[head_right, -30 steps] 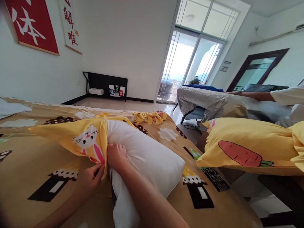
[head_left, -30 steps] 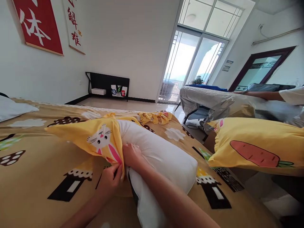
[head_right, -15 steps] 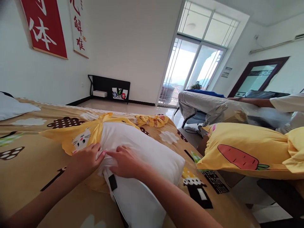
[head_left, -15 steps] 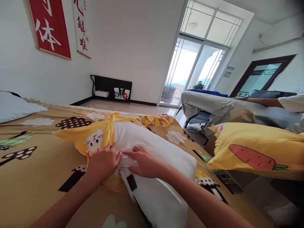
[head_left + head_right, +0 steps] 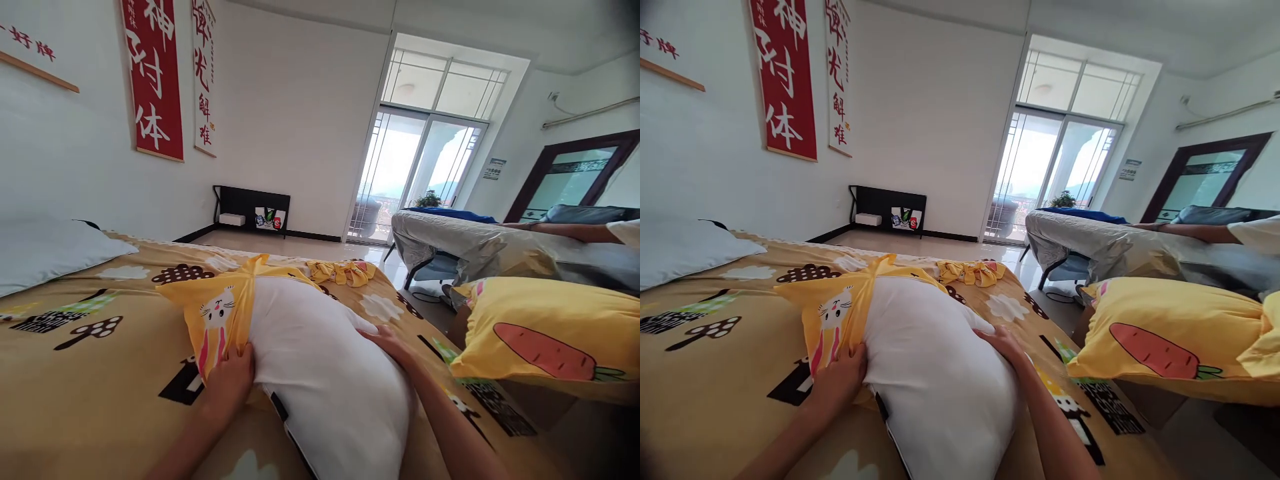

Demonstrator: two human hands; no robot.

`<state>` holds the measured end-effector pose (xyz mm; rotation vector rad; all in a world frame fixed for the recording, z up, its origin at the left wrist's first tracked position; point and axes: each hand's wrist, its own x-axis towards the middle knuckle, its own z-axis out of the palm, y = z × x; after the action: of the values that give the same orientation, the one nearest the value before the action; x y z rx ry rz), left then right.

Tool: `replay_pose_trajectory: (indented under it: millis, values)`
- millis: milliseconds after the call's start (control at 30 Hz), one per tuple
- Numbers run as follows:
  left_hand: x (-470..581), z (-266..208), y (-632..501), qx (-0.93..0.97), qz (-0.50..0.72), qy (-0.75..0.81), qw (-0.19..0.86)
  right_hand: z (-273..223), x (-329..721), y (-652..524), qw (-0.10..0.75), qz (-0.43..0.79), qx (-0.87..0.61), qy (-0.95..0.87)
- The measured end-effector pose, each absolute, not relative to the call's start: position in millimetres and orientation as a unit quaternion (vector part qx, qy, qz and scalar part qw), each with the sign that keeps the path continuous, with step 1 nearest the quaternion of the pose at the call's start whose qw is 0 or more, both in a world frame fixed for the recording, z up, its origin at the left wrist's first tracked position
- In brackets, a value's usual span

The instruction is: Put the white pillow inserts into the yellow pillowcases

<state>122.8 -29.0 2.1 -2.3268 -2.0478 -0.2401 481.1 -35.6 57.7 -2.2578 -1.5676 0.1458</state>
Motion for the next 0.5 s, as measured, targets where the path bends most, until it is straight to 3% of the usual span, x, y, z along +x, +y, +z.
replay_pose_trajectory:
  millis: [200, 300, 500]
  values:
    - [115.6, 15.2, -34.9, -0.776, -0.070, -0.621, -0.089, 105.0, 449.9, -46.1, 0.203, -0.029, -0.786, -0.583]
    - [121.5, 28.4, -57.6, -0.782, -0.110, -0.605, -0.104, 159.4, 429.6, -63.9, 0.235, -0.222, -0.727, -0.606]
    - [182.1, 55.8, -78.5, -0.810, -0.354, -0.432, -0.180, 266.2, 394.5, -113.0, 0.272, -0.585, -0.517, -0.562]
